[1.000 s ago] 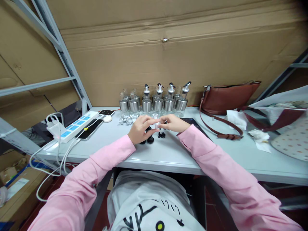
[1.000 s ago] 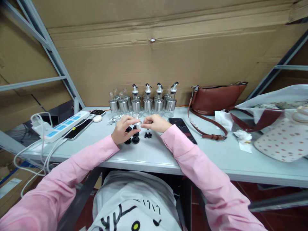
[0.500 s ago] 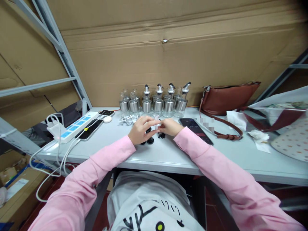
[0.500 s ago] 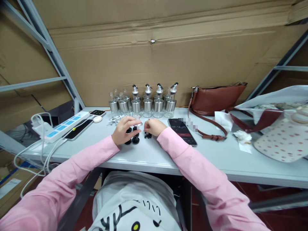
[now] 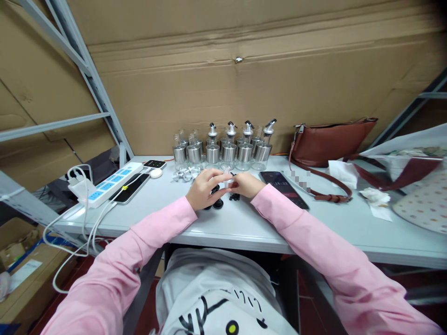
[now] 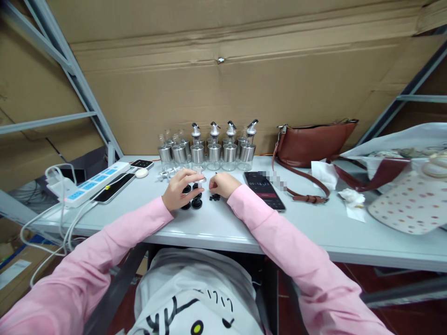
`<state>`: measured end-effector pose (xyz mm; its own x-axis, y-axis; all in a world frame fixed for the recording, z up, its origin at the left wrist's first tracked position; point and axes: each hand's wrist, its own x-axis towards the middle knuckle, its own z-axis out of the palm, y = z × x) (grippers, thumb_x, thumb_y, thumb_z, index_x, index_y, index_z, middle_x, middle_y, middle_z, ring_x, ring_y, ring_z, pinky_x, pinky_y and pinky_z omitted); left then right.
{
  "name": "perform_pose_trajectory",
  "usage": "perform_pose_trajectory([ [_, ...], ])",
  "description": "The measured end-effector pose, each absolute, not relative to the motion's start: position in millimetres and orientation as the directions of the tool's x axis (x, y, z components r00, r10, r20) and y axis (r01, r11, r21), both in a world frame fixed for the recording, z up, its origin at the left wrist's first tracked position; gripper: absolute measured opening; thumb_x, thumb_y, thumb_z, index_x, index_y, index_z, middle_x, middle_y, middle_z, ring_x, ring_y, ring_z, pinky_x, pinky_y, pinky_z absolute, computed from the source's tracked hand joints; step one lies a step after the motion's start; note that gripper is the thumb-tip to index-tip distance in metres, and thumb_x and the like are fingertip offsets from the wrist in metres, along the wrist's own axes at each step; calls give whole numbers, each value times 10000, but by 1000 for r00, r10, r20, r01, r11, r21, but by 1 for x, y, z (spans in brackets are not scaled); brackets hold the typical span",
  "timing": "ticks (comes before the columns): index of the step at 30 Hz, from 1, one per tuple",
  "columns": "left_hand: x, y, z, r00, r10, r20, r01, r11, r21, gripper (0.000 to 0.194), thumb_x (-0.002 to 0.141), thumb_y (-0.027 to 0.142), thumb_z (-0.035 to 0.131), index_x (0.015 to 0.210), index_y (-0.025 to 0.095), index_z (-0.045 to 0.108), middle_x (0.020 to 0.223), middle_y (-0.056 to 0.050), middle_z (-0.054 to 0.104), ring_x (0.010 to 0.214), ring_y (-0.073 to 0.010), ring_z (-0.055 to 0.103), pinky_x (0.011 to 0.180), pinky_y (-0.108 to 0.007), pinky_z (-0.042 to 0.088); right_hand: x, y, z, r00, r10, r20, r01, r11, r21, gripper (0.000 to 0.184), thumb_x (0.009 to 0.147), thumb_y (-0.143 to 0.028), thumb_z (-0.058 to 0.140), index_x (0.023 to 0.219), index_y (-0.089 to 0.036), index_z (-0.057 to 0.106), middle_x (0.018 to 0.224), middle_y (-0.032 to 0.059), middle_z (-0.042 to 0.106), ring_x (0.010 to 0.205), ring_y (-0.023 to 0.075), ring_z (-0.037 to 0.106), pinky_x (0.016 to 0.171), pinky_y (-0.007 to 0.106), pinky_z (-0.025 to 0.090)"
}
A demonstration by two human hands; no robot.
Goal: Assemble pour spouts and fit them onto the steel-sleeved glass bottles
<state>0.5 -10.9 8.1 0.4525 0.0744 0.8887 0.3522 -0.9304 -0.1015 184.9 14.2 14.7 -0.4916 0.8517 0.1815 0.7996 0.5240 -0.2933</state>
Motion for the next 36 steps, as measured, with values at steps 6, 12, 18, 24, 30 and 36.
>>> perform_pose_trajectory([
  [6,1,-12,8,444,68,893,373,-921,-115,259,874,340,539,1096,208,525,918,-42,587,816,-146,567,730,-285,439,189,15,24,-383,881,276,629,468,-621,118,697,-264,638,684,-148,650,676,40,688,647,154,626,625,252,451],
  [12,0,-14,9,438,52,897,385,-913,-135,253,884,328,519,1104,204,510,943,-51,574,833,-155,554,745,-295,421,187,8,34,-343,879,332,72,376,-924,319,599,-395,716,779,-140,650,653,11,658,606,118,586,598,263,447],
  [18,0,-14,8,456,77,887,389,-914,-120,262,887,322,510,1125,213,496,964,-53,574,856,-162,555,759,-298,421,181,-6,42,-356,881,311,-215,247,-945,305,574,-374,763,766,-161,658,565,-37,582,514,67,487,547,241,415],
  [24,0,-14,8,474,111,874,394,-914,-97,263,900,320,486,1142,216,493,988,-60,578,896,-171,559,775,-306,424,182,-7,43,-351,885,305,-289,207,-935,308,552,-358,794,757,-178,651,597,-32,597,543,74,518,568,240,444],
  [30,1,-15,10,501,101,860,396,-910,-124,258,903,332,482,1130,213,506,981,-60,593,885,-170,560,784,-310,415,183,-5,40,-348,884,312,-300,211,-930,288,565,-326,794,759,-170,649,609,-26,620,552,72,541,577,226,460],
  [36,1,-15,10,490,108,865,406,-907,-116,267,906,328,473,1143,209,496,988,-64,591,895,-174,552,786,-313,405,183,-6,42,-314,897,313,-327,207,-922,288,544,-318,805,742,-170,658,615,-17,637,597,92,597,593,228,486],
])
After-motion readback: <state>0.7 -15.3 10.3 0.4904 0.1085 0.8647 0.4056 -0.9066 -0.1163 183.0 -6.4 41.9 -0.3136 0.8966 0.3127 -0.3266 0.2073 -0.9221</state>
